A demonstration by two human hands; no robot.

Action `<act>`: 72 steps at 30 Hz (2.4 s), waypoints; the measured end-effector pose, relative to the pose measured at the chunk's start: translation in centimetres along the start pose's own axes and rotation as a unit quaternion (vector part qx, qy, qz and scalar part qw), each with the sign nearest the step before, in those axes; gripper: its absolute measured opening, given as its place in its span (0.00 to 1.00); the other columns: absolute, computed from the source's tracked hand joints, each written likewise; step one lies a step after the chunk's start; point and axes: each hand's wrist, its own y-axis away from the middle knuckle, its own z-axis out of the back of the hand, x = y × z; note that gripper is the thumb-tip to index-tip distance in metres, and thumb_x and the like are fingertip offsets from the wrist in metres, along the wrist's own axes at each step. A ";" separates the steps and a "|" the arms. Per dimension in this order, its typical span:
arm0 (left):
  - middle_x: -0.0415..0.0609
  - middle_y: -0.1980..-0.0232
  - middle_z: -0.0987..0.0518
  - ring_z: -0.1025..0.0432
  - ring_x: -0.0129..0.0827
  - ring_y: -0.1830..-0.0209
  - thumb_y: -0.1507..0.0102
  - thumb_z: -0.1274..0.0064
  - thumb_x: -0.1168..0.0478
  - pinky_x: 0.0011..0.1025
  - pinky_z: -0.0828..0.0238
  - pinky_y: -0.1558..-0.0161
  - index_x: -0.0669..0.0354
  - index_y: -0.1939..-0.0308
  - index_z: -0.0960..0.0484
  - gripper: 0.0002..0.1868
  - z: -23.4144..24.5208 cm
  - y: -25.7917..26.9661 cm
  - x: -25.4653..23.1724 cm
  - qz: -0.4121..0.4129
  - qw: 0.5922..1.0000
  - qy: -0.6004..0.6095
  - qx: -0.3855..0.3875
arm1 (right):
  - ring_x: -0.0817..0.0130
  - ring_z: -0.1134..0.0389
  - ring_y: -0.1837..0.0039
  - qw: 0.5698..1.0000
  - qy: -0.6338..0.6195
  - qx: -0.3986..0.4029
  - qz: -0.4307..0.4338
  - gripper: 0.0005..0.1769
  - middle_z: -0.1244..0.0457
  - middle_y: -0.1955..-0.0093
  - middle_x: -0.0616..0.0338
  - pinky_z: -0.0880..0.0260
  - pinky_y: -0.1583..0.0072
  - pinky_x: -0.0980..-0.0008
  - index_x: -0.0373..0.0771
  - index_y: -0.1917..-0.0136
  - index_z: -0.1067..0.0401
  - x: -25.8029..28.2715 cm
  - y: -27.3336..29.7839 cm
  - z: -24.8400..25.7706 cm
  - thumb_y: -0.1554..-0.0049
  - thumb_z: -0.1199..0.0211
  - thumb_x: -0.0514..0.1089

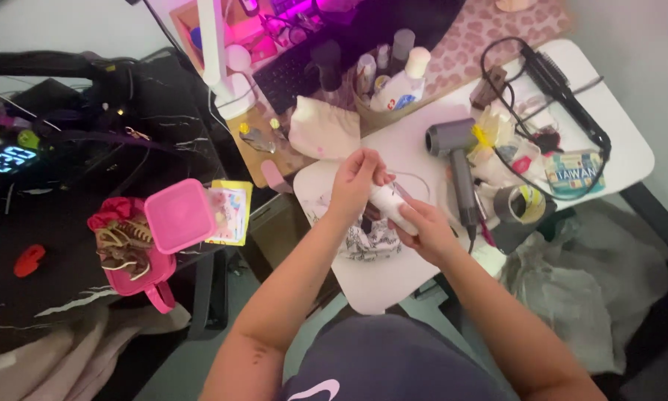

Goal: Organizing hair accessories, skincare products, and other beauty items into various storage containers and moving them between two desks.

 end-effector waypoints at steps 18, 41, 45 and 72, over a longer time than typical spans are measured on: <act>0.55 0.24 0.31 0.26 0.53 0.40 0.45 0.52 0.70 0.44 0.29 0.40 0.53 0.47 0.15 0.23 2.9 5.9 -0.3 0.035 0.765 -0.643 0.022 | 0.72 0.27 0.48 0.971 0.216 0.010 0.104 0.23 0.30 0.46 0.56 0.25 0.48 0.69 0.37 0.33 0.32 -10.5 -5.4 1.8 0.40 0.33 0.42; 0.59 0.22 0.44 0.45 0.59 0.28 0.48 0.34 0.55 0.57 0.47 0.31 0.46 0.43 0.17 0.27 -4.9 5.3 3.9 -0.016 0.637 -0.768 0.065 | 0.44 0.33 0.42 0.645 0.684 -0.335 0.072 0.31 0.33 0.45 0.44 0.29 0.44 0.48 0.34 0.42 0.28 -1.7 -1.4 13.2 0.50 0.28 0.57; 0.60 0.22 0.44 0.47 0.60 0.27 0.47 0.34 0.52 0.59 0.49 0.31 0.49 0.44 0.18 0.27 -5.0 4.5 6.1 -0.006 0.629 -0.773 0.082 | 0.46 0.33 0.39 0.617 0.718 -0.321 0.002 0.34 0.34 0.45 0.45 0.29 0.44 0.49 0.33 0.45 0.29 -0.8 -2.7 11.4 0.56 0.25 0.58; 0.71 0.26 0.39 0.36 0.62 0.39 0.35 0.49 0.59 0.56 0.33 0.45 0.63 0.52 0.14 0.14 4.1 2.4 10.2 0.088 0.555 -0.825 -0.059 | 0.41 0.29 0.45 0.641 0.711 -0.289 0.027 0.23 0.34 0.48 0.39 0.26 0.49 0.47 0.33 0.45 0.30 -4.1 -5.8 16.4 0.46 0.37 0.52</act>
